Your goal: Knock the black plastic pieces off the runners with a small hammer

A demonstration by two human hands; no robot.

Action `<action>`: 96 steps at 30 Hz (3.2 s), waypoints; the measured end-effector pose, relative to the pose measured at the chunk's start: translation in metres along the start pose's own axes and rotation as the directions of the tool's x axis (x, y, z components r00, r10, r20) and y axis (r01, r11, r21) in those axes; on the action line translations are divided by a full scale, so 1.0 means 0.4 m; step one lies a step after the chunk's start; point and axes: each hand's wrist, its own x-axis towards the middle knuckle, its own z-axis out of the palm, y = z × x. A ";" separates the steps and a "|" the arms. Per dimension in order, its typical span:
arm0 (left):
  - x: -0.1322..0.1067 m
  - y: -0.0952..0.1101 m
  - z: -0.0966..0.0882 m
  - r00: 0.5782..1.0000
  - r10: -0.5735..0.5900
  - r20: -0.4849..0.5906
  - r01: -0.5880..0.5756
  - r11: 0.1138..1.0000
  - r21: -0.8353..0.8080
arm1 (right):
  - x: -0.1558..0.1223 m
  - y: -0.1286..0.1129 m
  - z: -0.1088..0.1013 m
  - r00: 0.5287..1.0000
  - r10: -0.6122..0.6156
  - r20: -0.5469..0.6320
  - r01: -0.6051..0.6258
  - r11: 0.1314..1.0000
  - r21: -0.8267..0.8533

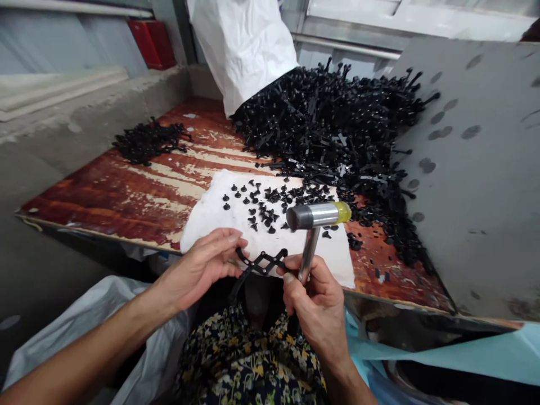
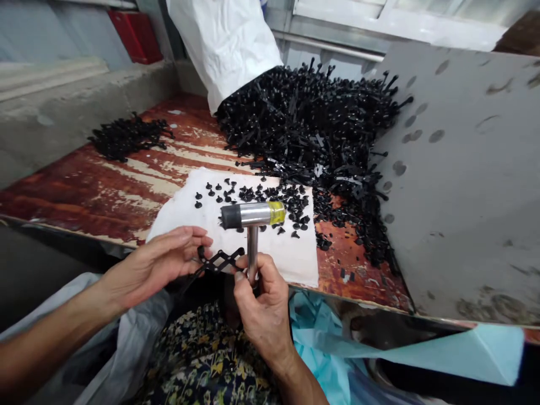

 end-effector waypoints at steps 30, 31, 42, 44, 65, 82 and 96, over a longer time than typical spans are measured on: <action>0.129 0.166 -0.114 0.972 -0.068 -0.224 0.093 0.990 0.102 | 0.022 0.036 0.036 0.961 0.264 0.084 -0.274 0.950 0.148; 0.140 0.167 -0.119 0.970 -0.091 -0.224 0.118 0.987 0.110 | 0.024 0.038 0.034 0.960 0.271 0.070 -0.279 0.948 0.155; 0.197 0.182 -0.119 0.951 -0.168 -0.259 0.212 0.965 0.153 | 0.034 0.047 0.029 0.955 0.298 0.003 -0.295 0.943 0.156; 0.200 0.186 -0.118 0.945 -0.185 -0.271 0.235 0.957 0.168 | 0.034 0.046 0.029 0.955 0.297 0.005 -0.294 0.944 0.152; 0.197 0.195 -0.100 0.925 -0.196 -0.326 0.270 0.942 0.200 | 0.044 0.020 0.045 0.958 0.287 -0.002 -0.282 0.943 0.179; 0.193 0.196 -0.089 0.917 -0.192 -0.350 0.277 0.938 0.209 | 0.041 0.023 0.046 0.955 0.297 -0.017 -0.290 0.941 0.173; 0.190 0.199 -0.069 0.904 -0.166 -0.394 0.287 0.919 0.271 | 0.034 0.044 0.046 0.968 0.251 -0.012 -0.246 0.956 0.158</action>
